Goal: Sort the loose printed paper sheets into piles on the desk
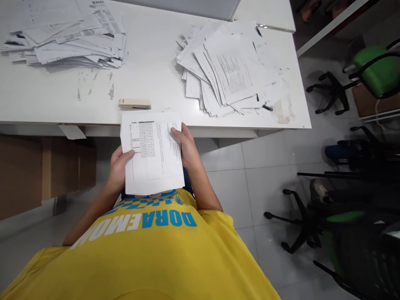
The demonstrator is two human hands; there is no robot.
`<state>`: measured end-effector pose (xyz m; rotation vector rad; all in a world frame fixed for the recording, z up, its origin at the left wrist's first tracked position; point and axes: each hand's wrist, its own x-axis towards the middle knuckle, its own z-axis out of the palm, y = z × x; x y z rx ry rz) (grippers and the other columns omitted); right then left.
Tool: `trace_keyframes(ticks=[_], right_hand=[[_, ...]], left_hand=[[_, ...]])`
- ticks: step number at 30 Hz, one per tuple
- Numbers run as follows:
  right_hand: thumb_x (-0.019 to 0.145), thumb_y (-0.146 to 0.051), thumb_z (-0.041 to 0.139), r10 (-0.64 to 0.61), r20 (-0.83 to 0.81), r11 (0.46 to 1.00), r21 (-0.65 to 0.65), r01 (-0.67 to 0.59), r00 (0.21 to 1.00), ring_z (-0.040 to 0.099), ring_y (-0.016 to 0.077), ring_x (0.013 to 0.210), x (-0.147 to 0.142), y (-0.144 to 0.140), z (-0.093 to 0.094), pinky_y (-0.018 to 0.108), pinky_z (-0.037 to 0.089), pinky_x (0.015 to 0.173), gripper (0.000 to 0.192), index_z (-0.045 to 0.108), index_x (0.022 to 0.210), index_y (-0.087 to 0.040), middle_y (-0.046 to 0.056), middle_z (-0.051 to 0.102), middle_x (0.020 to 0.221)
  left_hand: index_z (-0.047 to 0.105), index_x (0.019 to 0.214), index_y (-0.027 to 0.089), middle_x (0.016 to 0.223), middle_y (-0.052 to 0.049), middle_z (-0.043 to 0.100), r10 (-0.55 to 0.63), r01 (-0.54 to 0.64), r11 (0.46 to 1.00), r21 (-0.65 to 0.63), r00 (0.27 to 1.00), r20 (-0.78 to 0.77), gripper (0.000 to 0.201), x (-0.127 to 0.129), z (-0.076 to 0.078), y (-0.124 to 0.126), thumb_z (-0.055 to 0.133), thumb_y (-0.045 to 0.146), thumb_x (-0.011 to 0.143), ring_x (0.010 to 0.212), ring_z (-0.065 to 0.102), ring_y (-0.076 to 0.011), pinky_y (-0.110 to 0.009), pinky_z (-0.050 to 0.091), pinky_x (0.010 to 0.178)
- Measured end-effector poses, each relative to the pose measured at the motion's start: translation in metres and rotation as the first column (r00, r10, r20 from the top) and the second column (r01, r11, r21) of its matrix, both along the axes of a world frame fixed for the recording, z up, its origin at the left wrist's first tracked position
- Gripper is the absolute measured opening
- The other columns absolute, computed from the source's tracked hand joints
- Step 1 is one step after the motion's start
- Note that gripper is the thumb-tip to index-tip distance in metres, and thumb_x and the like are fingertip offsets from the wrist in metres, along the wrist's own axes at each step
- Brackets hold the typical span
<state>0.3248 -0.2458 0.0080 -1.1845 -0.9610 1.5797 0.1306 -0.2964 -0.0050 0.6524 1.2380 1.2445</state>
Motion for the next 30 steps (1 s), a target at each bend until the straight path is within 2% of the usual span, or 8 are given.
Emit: trace_keyframes(ticks=[6, 10, 15, 21, 25, 30], right_hand=[[0.077, -0.056, 0.067, 0.009, -0.043, 1.0, -0.01, -0.009, 0.999, 0.05, 0.0295, 0.138, 0.001, -0.002, -0.005, 0.049, 0.048, 0.111, 0.06, 0.055, 0.13, -0.03, 0.003, 0.063, 0.137], [0.078, -0.053, 0.067, -0.01, -0.052, 1.0, 0.026, 0.012, 0.999, 0.048, 0.0284, 0.14, 0.0, -0.005, -0.005, 0.049, 0.043, 0.116, 0.06, 0.053, 0.132, -0.031, 0.003, 0.06, 0.141], [0.08, -0.059, 0.064, -0.03, -0.068, 0.999, 0.022, 0.032, 0.997, 0.044, 0.028, 0.143, 0.004, -0.004, -0.002, 0.049, 0.041, 0.118, 0.062, 0.052, 0.134, -0.032, 0.002, 0.059, 0.143], [0.083, -0.062, 0.061, -0.046, -0.049, 0.998, 0.027, 0.048, 0.998, 0.043, 0.0264, 0.144, 0.01, -0.004, -0.003, 0.047, 0.039, 0.119, 0.067, 0.048, 0.141, -0.032, 0.001, 0.056, 0.146], [0.08, -0.064, 0.063, -0.052, -0.069, 0.998, 0.042, 0.055, 0.996, 0.045, 0.0258, 0.143, 0.015, -0.005, -0.007, 0.046, 0.039, 0.119, 0.068, 0.051, 0.139, -0.033, 0.001, 0.058, 0.144], [0.081, -0.065, 0.061, -0.057, -0.085, 0.997, 0.049, 0.061, 0.995, 0.046, 0.0262, 0.142, 0.026, -0.004, -0.013, 0.047, 0.039, 0.119, 0.068, 0.051, 0.139, -0.032, 0.002, 0.06, 0.142]], left_hand=[[0.074, 0.098, 0.019, 0.103, -0.007, 0.077, 0.055, -0.055, 0.998, 0.022, 0.998, -0.01, 0.037, -0.006, -0.008, 0.01, 0.079, 0.038, 0.066, 0.102, 0.071, -0.0323, -0.04, 0.059, 0.084], [0.072, 0.102, 0.018, 0.106, -0.01, 0.076, -0.035, 0.035, 0.999, -0.015, 0.999, -0.002, 0.045, -0.01, -0.013, 0.017, 0.082, 0.041, 0.065, 0.102, 0.071, -0.0333, -0.043, 0.059, 0.087], [0.07, 0.11, 0.019, 0.113, -0.013, 0.074, -0.182, 0.185, 0.982, -0.05, 0.982, 0.045, 0.052, -0.011, -0.018, 0.022, 0.085, 0.043, 0.066, 0.108, 0.069, -0.0337, -0.044, 0.059, 0.092], [0.069, 0.112, 0.019, 0.118, -0.013, 0.073, -0.164, 0.166, 0.985, -0.053, 0.985, 0.048, 0.055, 0.0, -0.018, 0.025, 0.085, 0.043, 0.065, 0.115, 0.067, -0.0349, -0.046, 0.057, 0.097], [0.068, 0.111, 0.018, 0.116, -0.014, 0.073, -0.148, 0.148, 0.988, -0.047, 0.989, 0.006, 0.055, 0.005, -0.021, 0.029, 0.085, 0.042, 0.064, 0.115, 0.066, -0.0359, -0.048, 0.057, 0.097], [0.069, 0.11, 0.018, 0.116, -0.013, 0.074, -0.193, 0.192, 0.979, -0.067, 0.981, -0.016, 0.057, 0.01, -0.02, 0.032, 0.087, 0.044, 0.062, 0.11, 0.069, -0.035, -0.046, 0.058, 0.094]])
